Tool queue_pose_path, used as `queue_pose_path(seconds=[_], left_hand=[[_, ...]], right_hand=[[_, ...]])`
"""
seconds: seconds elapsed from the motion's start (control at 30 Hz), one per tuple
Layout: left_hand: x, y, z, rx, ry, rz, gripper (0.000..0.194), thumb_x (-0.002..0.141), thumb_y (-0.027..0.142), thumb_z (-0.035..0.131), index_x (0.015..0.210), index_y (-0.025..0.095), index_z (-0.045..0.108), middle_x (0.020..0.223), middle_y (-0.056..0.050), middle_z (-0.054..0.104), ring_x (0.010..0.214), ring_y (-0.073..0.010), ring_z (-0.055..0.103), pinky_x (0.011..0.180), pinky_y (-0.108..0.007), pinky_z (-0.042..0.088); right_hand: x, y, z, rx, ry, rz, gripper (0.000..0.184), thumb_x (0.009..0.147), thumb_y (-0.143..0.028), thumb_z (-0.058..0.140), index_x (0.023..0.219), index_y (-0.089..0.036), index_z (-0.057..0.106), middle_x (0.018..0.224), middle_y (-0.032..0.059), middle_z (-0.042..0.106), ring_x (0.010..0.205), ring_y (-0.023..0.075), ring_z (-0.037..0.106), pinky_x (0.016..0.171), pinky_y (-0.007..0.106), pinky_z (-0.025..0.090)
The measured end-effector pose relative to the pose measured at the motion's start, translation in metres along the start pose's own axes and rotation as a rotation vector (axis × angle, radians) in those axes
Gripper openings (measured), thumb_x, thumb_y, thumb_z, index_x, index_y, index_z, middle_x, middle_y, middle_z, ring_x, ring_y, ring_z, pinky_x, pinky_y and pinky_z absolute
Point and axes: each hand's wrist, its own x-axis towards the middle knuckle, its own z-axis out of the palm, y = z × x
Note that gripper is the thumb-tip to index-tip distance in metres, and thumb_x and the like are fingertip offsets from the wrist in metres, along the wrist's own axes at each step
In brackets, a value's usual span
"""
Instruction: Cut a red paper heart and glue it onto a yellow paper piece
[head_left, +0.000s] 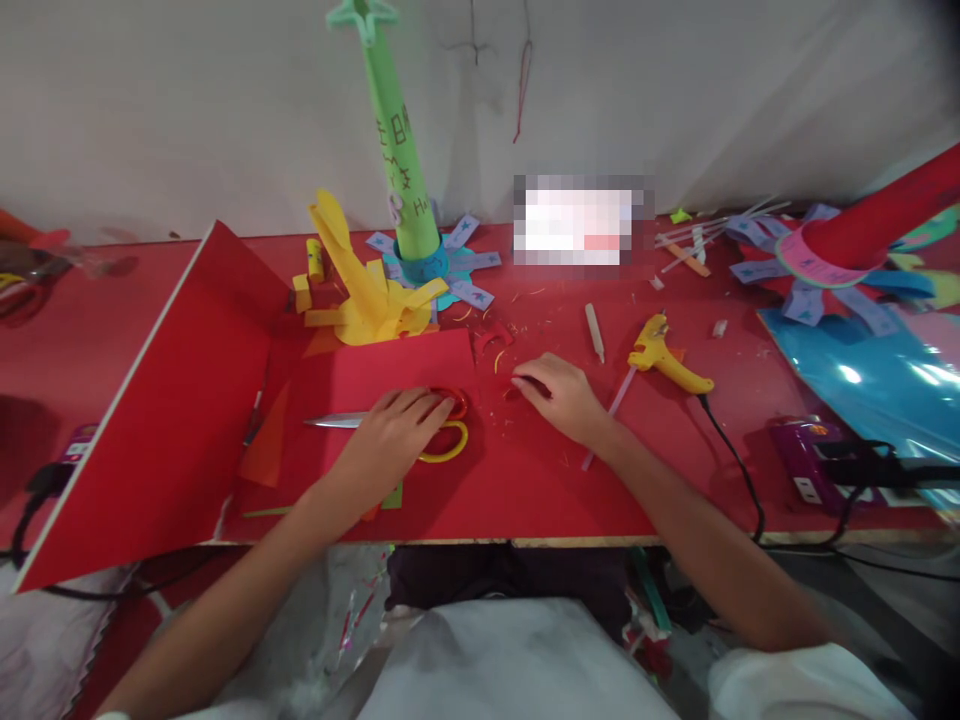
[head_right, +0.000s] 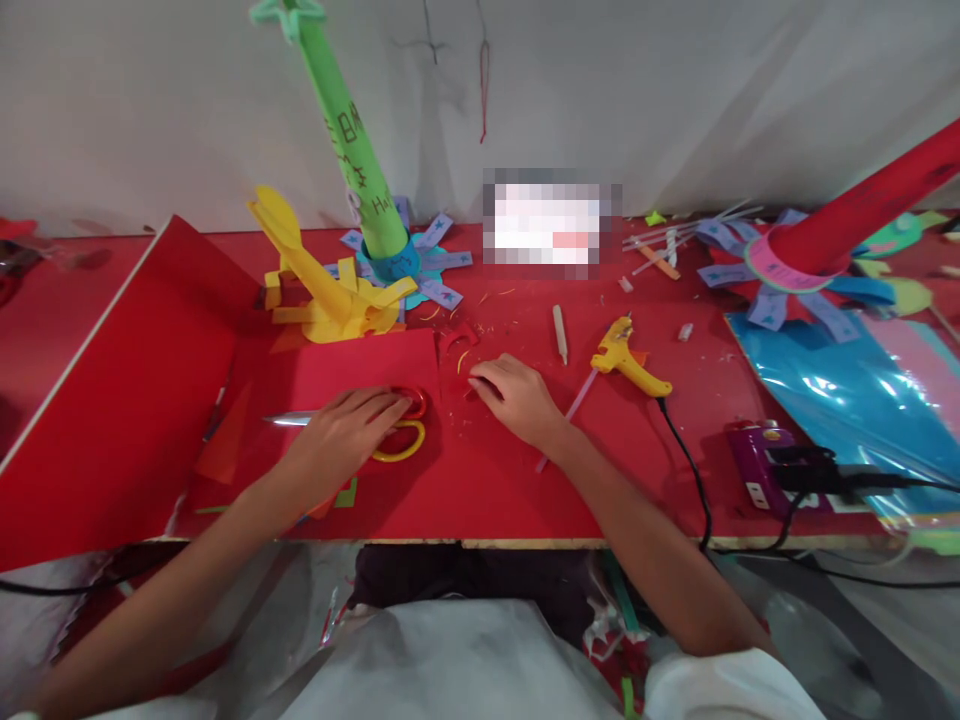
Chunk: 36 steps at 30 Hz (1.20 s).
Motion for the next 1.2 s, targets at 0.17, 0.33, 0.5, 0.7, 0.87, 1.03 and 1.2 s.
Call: queue_pose_path(seconds=[0.17, 0.33, 0.5, 0.7, 0.87, 1.03, 1.2], left_hand=[[0.014, 0.009, -0.011, 0.091, -0.086, 0.011, 0.050, 0.100, 0.002, 0.055, 0.148, 0.012, 0.061, 0.130, -0.016, 0.075, 0.112, -0.0308, 0.076, 0.094, -0.044, 0.064], [0.018, 0.012, -0.014, 0.083, -0.014, 0.115, 0.040, 0.100, 0.004, 0.056, 0.138, 0.013, 0.064, 0.126, -0.016, 0.071, 0.107, -0.0297, 0.076, 0.093, -0.042, 0.065], [0.012, 0.003, -0.017, 0.132, 0.102, 0.257, 0.037, 0.102, 0.004, 0.054, 0.137, 0.011, 0.063, 0.118, -0.013, 0.072, 0.101, -0.0277, 0.076, 0.090, -0.041, 0.064], [0.007, -0.004, -0.031, 0.075, 0.181, 0.419, 0.038, 0.100, 0.000, 0.054, 0.136, 0.010, 0.064, 0.123, -0.013, 0.074, 0.107, -0.0255, 0.074, 0.097, -0.040, 0.062], [0.000, -0.013, -0.029, 0.055, 0.142, 0.468, 0.036, 0.103, 0.005, 0.055, 0.135, 0.015, 0.068, 0.124, -0.011, 0.076, 0.116, -0.0249, 0.074, 0.109, -0.041, 0.061], [0.001, -0.007, -0.033, 0.021, 0.242, 0.533, 0.032, 0.104, 0.006, 0.059, 0.130, 0.016, 0.073, 0.122, -0.011, 0.080, 0.116, -0.0254, 0.077, 0.109, -0.042, 0.063], [0.026, 0.017, -0.040, -0.027, 0.378, 0.662, 0.018, 0.104, 0.013, 0.068, 0.120, 0.015, 0.078, 0.117, -0.008, 0.081, 0.109, -0.0231, 0.079, 0.110, -0.041, 0.064]], right_hand=[[0.000, 0.000, 0.000, -0.009, -0.005, 0.003, 0.022, 0.111, -0.034, 0.057, 0.106, -0.025, 0.077, 0.103, 0.0090, 0.083, 0.095, 0.0268, 0.072, 0.087, 0.041, 0.055], [0.000, 0.000, -0.001, -0.014, -0.006, -0.025, 0.024, 0.112, -0.035, 0.056, 0.108, -0.024, 0.077, 0.104, 0.0091, 0.084, 0.095, 0.0267, 0.072, 0.087, 0.041, 0.055], [-0.001, -0.001, -0.001, -0.013, -0.005, -0.024, 0.024, 0.113, -0.036, 0.055, 0.109, -0.025, 0.076, 0.103, 0.0083, 0.084, 0.095, 0.0262, 0.072, 0.087, 0.040, 0.055], [-0.002, -0.001, -0.001, -0.001, -0.011, 0.003, 0.024, 0.113, -0.036, 0.056, 0.108, -0.025, 0.076, 0.103, 0.0084, 0.083, 0.097, 0.0257, 0.072, 0.089, 0.039, 0.055], [0.001, -0.005, -0.004, 0.098, 0.002, 0.079, 0.026, 0.110, -0.040, 0.058, 0.102, -0.024, 0.077, 0.101, 0.0091, 0.082, 0.096, 0.0257, 0.071, 0.090, 0.041, 0.054], [0.008, -0.025, -0.018, 0.783, -0.122, 0.348, 0.034, 0.094, -0.057, 0.082, 0.089, -0.024, 0.074, 0.106, 0.0073, 0.079, 0.095, 0.0219, 0.072, 0.085, 0.036, 0.058], [0.005, -0.041, -0.026, 1.363, -0.442, 0.593, 0.040, 0.077, -0.051, 0.100, 0.085, -0.022, 0.074, 0.124, 0.0083, 0.079, 0.100, 0.0199, 0.076, 0.086, 0.034, 0.063]])
